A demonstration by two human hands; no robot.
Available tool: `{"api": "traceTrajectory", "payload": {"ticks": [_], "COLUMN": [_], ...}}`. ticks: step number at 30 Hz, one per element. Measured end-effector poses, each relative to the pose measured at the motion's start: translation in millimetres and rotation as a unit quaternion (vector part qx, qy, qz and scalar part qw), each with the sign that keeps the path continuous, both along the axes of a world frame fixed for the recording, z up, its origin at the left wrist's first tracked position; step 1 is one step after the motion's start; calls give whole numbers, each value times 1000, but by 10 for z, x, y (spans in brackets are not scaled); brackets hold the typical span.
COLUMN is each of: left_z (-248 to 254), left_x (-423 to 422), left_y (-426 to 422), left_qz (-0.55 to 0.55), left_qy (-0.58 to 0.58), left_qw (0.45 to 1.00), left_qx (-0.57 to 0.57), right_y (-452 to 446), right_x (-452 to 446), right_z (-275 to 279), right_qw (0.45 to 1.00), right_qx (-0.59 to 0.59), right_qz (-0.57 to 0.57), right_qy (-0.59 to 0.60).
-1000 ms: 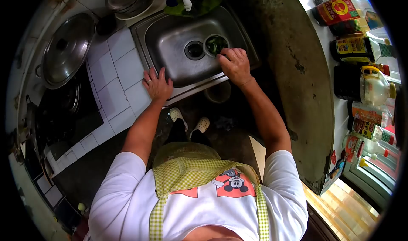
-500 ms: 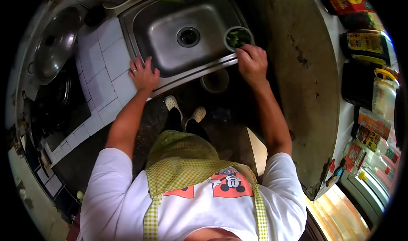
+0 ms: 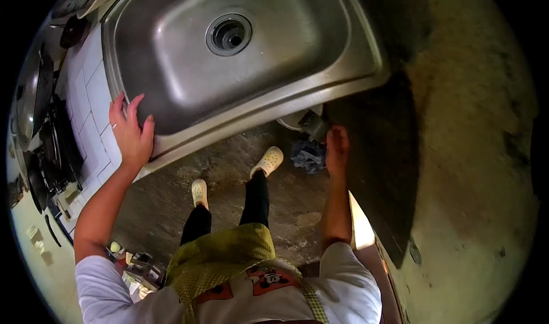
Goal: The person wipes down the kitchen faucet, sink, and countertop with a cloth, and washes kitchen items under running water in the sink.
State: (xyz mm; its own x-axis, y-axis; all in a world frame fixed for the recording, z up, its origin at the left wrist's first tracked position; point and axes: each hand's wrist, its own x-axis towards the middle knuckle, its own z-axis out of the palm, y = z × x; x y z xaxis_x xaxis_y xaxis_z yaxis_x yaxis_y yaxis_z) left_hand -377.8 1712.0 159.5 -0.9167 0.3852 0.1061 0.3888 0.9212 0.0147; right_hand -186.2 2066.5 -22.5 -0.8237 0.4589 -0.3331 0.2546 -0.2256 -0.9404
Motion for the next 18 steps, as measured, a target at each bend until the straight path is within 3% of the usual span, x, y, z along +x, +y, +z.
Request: {"api": "traceTrajectory", "payload": {"ticks": [1, 2, 4, 7, 18], "left_z": [7, 7, -10, -1, 37], "left_x": [12, 10, 8, -26, -6], "left_y": [13, 13, 30, 1, 68], "left_qz": [5, 2, 25, 16, 30], "left_qy": [-11, -6, -33, -18, -30], "left_qw": [1000, 1000, 999, 999, 999], "left_qx": [-12, -24, 0, -22, -19], "right_y": [-18, -26, -104, -181, 128], "right_x": [-34, -121, -277, -308, -398], "right_z": [-388, -834, -1721, -2511, -1804], "right_qw": [1000, 971, 891, 863, 790], "right_qx": [-12, -225, -427, -454, -599], "right_qz": [-2, -59, -151, -208, -124], "right_qy": [3, 49, 17, -74, -37]}}
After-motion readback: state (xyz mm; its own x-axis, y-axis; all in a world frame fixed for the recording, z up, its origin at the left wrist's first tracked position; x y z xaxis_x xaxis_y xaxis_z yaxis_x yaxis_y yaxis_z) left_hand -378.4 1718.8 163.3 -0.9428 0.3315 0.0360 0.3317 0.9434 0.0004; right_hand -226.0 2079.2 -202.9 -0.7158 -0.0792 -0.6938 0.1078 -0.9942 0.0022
